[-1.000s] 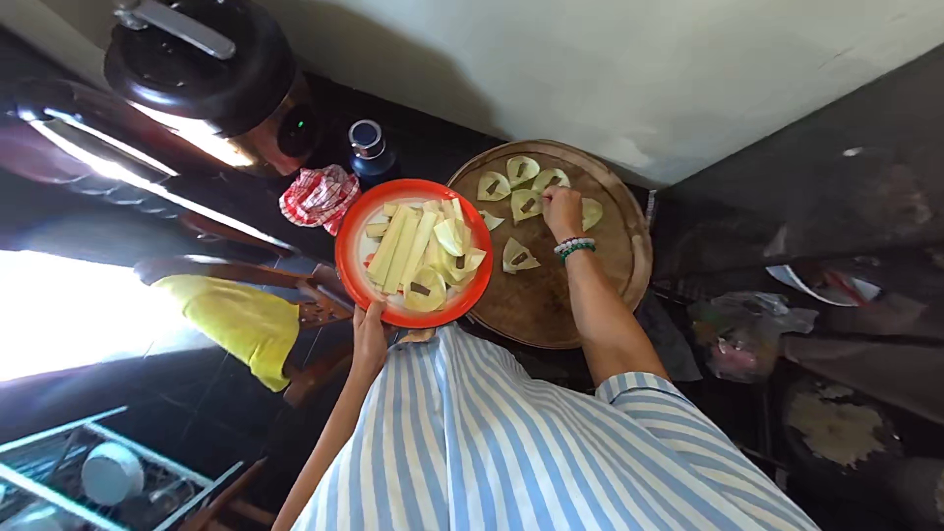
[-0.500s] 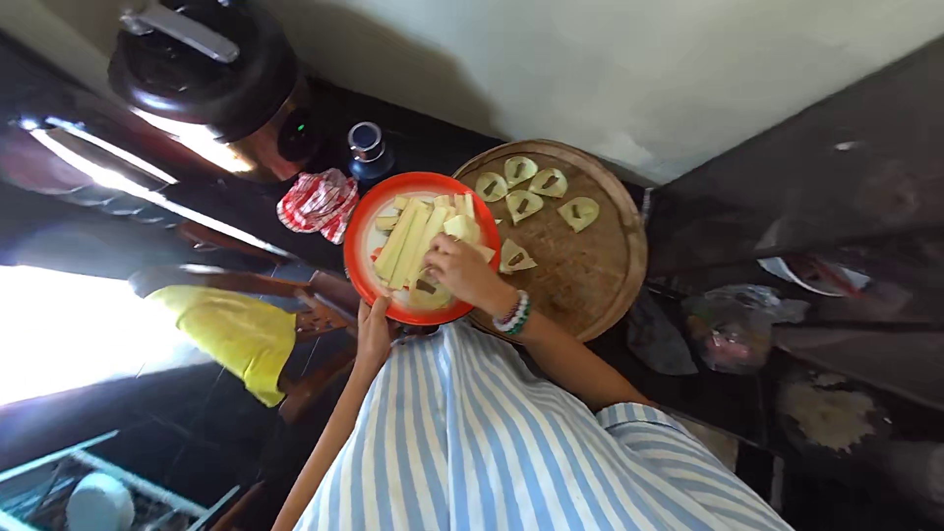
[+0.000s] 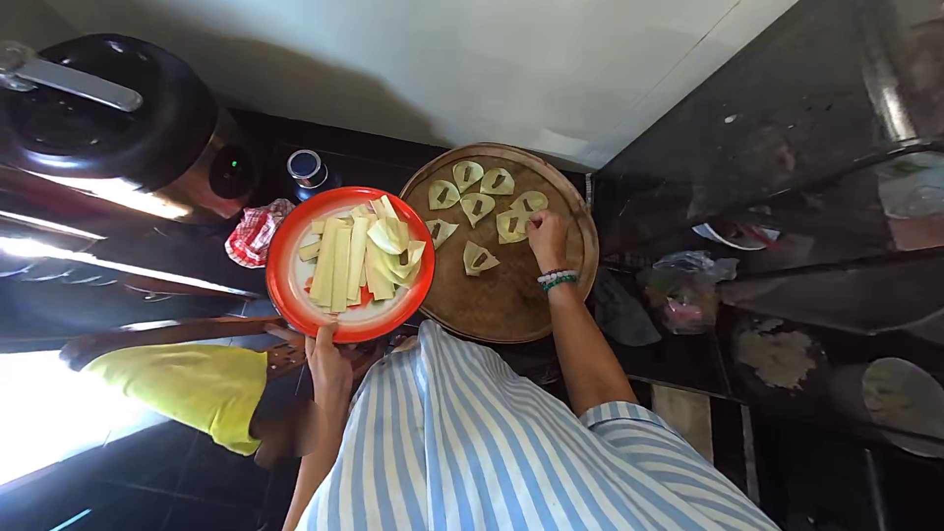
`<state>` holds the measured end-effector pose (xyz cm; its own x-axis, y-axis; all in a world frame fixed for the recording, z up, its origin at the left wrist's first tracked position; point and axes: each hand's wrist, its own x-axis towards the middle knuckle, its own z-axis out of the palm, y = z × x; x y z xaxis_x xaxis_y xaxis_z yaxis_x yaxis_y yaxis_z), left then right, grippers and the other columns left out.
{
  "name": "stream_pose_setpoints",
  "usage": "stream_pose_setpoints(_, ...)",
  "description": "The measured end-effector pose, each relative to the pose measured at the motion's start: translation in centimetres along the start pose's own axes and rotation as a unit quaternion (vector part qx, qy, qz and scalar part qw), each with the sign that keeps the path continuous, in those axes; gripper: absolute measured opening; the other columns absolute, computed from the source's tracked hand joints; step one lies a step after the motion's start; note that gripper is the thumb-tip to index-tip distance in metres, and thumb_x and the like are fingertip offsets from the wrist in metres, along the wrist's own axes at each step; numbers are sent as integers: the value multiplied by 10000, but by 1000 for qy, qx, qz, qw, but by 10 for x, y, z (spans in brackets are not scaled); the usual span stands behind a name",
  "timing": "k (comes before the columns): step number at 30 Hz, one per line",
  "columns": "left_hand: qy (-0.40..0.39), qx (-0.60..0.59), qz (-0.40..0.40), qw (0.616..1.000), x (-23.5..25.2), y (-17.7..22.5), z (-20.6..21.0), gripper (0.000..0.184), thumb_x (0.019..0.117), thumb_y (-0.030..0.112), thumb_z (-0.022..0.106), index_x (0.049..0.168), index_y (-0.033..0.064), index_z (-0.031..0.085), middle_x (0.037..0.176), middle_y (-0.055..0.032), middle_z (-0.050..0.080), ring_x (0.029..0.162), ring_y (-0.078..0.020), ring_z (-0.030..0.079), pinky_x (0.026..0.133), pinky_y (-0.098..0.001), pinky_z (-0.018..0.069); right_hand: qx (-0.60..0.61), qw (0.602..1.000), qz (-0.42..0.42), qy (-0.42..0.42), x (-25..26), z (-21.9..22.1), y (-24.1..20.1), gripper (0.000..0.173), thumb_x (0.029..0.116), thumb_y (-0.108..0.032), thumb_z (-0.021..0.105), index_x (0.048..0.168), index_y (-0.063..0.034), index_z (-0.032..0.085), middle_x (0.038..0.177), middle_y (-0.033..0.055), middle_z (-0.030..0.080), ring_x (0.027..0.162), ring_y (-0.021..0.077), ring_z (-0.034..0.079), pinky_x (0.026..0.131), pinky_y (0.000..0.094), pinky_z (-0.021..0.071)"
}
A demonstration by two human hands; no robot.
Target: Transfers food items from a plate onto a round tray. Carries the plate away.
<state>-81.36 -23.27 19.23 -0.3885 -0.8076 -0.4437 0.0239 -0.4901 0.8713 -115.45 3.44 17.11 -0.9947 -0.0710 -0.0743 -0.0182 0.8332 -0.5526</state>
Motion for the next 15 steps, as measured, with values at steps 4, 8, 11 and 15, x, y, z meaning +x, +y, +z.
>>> stream_pose_setpoints(4, 29, -14, 14, 999, 1, 5, -9, 210, 1024, 35, 430, 1226, 21, 486, 922, -99, 675, 744, -166, 708, 609, -324, 615, -15, 999, -27, -13, -6, 8, -8, 451, 936, -199, 742, 1330, -11, 632, 1369, 312, 549, 1250, 495, 557, 1027, 654, 469)
stream_pose_setpoints(8, 47, -19, 4, 999, -1, 8, -12, 220, 1040, 50, 425, 1250, 11, 478, 930, -120, 677, 752, -192, 713, 616, -345, 620, -26, 952, -287, -99, -34, 45, -57, 307, 930, -201, 755, 1205, -67, 731, 1302, 211, 636, 1237, 443, 573, 1023, 634, 469)
stream_pose_setpoints(11, 43, -20, -2, 999, -2, 8, -11, 223, 1043, 56, 421, 1254, 9, 474, 942, -128, 676, 769, -198, 714, 632, -349, 621, -34, 911, -383, -148, -44, 89, -70, 224, 965, -165, 710, 1165, -72, 751, 1265, 174, 661, 1192, 418, 602, 994, 598, 499)
stream_pose_setpoints(15, 47, -32, -5, 998, -8, 10, -9, 230, 1046, 48, 415, 1266, 3, 464, 943, -124, 674, 775, -183, 715, 639, -324, 621, -32, 900, -397, -179, -62, 96, -74, 149, 974, -80, 675, 1089, -21, 749, 1198, 193, 682, 1161, 436, 609, 982, 603, 504)
